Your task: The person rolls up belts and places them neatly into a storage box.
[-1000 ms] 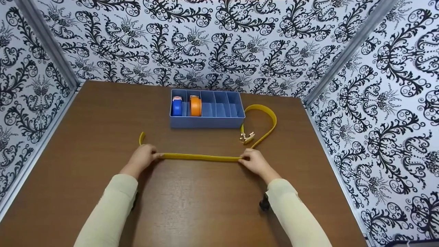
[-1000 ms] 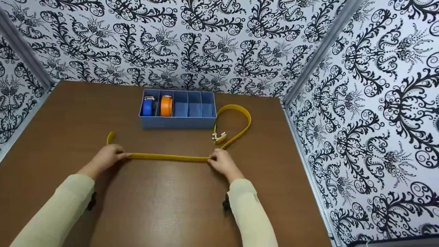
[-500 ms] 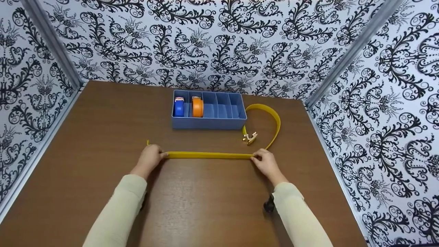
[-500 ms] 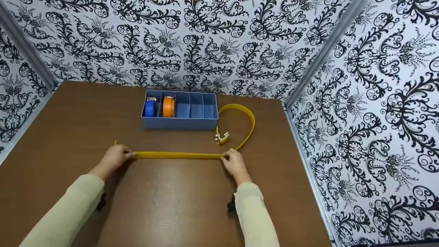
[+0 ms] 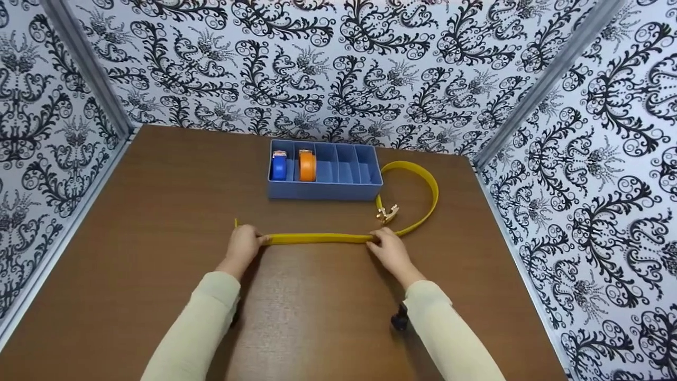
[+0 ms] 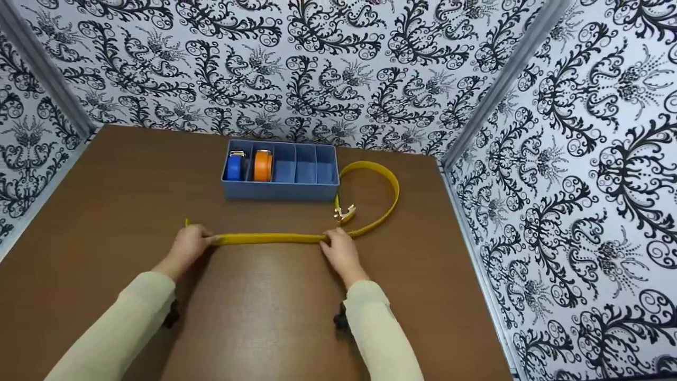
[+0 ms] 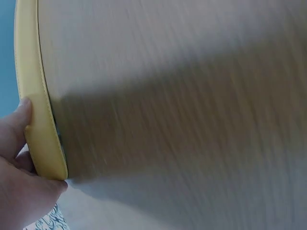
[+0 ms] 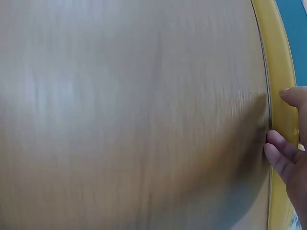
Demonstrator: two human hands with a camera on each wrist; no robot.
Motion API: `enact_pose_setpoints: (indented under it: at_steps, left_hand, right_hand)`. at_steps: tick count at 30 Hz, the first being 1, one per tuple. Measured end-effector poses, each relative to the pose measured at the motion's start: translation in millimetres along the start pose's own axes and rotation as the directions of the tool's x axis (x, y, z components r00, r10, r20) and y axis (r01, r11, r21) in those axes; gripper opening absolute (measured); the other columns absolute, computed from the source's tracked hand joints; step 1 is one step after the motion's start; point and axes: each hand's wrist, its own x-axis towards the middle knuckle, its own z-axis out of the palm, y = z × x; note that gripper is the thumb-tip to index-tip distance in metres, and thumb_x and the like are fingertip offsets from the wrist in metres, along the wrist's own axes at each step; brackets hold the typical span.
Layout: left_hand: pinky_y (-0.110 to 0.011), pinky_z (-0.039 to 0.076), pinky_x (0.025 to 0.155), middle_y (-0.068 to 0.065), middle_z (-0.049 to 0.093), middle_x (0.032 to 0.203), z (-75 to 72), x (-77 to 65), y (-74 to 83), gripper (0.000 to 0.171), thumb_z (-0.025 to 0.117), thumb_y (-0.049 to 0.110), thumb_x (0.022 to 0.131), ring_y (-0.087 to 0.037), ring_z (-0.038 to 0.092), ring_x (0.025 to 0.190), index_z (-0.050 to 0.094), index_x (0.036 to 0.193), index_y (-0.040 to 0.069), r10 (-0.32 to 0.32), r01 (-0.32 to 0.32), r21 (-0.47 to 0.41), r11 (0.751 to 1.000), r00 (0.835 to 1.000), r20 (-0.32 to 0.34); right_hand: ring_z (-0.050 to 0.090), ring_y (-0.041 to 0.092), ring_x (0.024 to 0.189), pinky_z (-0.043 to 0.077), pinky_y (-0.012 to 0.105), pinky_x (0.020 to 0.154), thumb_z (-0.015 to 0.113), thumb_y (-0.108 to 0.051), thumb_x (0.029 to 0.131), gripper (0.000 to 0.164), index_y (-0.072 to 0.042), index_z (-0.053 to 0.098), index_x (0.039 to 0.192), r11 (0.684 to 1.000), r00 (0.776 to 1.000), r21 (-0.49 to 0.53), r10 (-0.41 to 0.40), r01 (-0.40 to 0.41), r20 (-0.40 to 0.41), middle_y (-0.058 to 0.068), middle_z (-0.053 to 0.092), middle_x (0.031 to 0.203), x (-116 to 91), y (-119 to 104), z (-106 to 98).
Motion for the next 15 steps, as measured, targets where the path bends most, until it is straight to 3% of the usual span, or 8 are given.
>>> enact_pose_setpoints:
  at_steps: [7,11,15]
  left_hand:
    - [-0.042,0.054,0.071,-0.012,0.071,0.076,21.1,-1.9,20.4,0.017,0.073,0.013,0.088,-0.027,0.065,0.073,0.078,0.079,-0.001,0.028,-0.030,-0.040,0.999,0.999,-0.029]
    - [-0.042,0.053,0.070,-0.009,0.070,0.071,32.7,-2.4,31.4,0.018,0.074,0.013,0.087,-0.026,0.064,0.070,0.077,0.074,0.000,0.057,-0.060,-0.048,0.997,0.997,-0.061]
    - [-0.042,0.053,0.070,-0.008,0.070,0.071,41.8,-1.8,43.4,0.019,0.075,0.014,0.086,-0.026,0.063,0.070,0.077,0.073,0.001,0.076,-0.080,-0.059,0.995,0.995,-0.070]
  right_hand:
    - [0.059,0.027,0.104,0.046,0.041,0.094,0.069,-0.014,0.091,0.032,0.001,0.066,0.119,0.996,0.998,0.056,-0.065,0.064,0.013,0.012,0.061,0.112,2,-33,25]
    - [0.060,0.026,0.101,0.049,0.040,0.091,0.068,-0.011,0.091,0.031,0.002,0.065,0.119,0.990,0.994,0.093,-0.104,0.101,0.026,0.012,0.061,0.112,5,-53,39]
    - [0.061,0.023,0.094,0.052,0.038,0.083,0.065,-0.010,0.093,0.029,0.000,0.065,0.120,0.980,0.987,0.162,-0.131,0.115,0.089,0.011,0.060,0.111,8,-73,50]
